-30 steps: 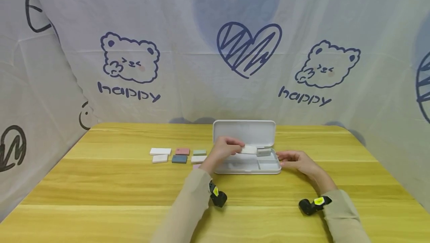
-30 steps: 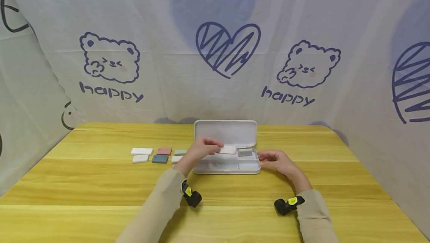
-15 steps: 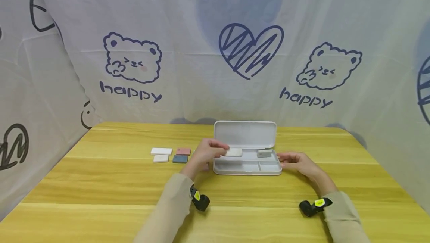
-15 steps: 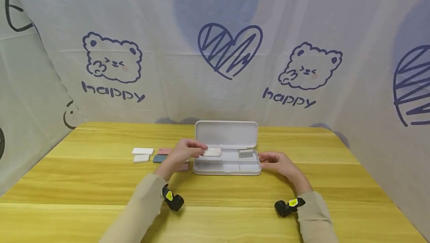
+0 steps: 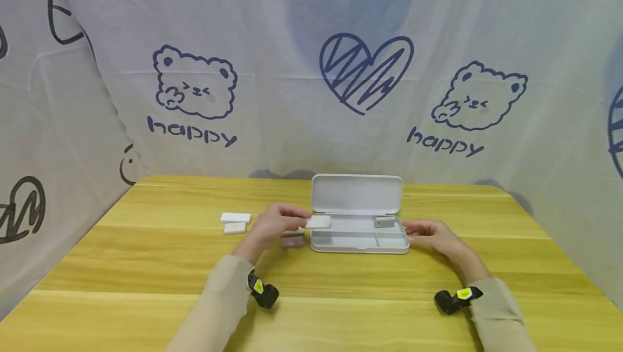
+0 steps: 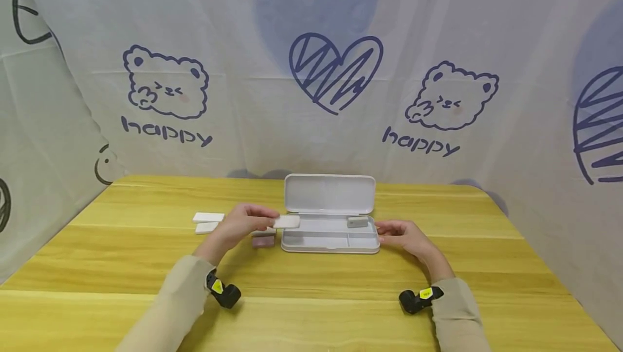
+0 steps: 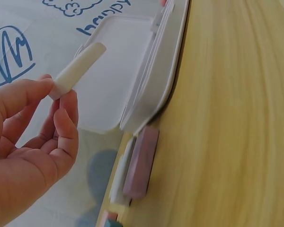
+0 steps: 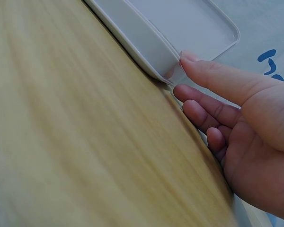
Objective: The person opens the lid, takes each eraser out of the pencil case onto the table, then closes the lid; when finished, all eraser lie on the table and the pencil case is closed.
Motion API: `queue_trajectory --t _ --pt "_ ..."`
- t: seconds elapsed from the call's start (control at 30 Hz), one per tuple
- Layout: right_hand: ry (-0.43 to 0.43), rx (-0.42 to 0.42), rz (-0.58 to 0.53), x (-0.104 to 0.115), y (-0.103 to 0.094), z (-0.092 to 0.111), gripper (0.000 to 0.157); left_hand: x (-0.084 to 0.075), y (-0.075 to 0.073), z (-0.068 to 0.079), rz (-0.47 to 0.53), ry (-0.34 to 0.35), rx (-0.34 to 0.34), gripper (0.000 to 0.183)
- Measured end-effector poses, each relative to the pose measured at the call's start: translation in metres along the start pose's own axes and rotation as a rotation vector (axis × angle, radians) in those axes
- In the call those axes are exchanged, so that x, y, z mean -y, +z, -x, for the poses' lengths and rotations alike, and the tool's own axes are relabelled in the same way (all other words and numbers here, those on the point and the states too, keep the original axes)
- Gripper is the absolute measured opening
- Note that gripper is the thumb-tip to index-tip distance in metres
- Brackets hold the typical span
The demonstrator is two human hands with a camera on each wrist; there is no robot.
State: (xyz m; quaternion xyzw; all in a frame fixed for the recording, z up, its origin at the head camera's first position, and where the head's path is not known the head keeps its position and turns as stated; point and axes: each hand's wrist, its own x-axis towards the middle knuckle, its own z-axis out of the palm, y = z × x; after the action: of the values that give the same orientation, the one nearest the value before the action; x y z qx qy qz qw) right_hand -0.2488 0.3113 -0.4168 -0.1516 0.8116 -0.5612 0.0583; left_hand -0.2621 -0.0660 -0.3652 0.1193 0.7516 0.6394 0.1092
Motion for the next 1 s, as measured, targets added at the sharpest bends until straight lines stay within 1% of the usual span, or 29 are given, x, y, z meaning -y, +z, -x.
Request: queue_trajectory --t 0.07,0.2,0.33,0.53,0.73,0.8,1.0 --pt "0.001 -0.001 -0.003 0.0 0.0 0.0 0.046 0.001 -0.005 0.002 -0.017 0.007 -0.005 0.018" --pt "-0.003 0.0 -0.001 0.0 -0.001 -0.001 0.046 0.004 -0.015 0.006 -0.005 0.024 0.021 0.019" --pt "-0.005 -0.004 -0.005 0.0 0.0 -0.001 0.045 0.007 -0.024 0.011 0.005 0.02 0.042 0.02" --pt "-0.003 -0.007 -0.007 0.0 0.0 -0.001 0.046 0.014 -0.04 0.017 0.0 0.019 0.025 0.018" --pt "0.015 -0.01 0.008 0.0 0.001 0.0 0.047 0.021 -0.055 0.021 0.021 -0.016 0.014 0.022" --pt "0.013 -0.01 0.011 0.0 0.001 0.0 0.046 0.023 -0.059 0.022 0.008 -0.023 0.012 0.025" --pt "0.011 -0.012 0.013 0.0 0.001 0.0 0.046 0.027 -0.07 0.025 -0.059 -0.06 -0.052 0.021"
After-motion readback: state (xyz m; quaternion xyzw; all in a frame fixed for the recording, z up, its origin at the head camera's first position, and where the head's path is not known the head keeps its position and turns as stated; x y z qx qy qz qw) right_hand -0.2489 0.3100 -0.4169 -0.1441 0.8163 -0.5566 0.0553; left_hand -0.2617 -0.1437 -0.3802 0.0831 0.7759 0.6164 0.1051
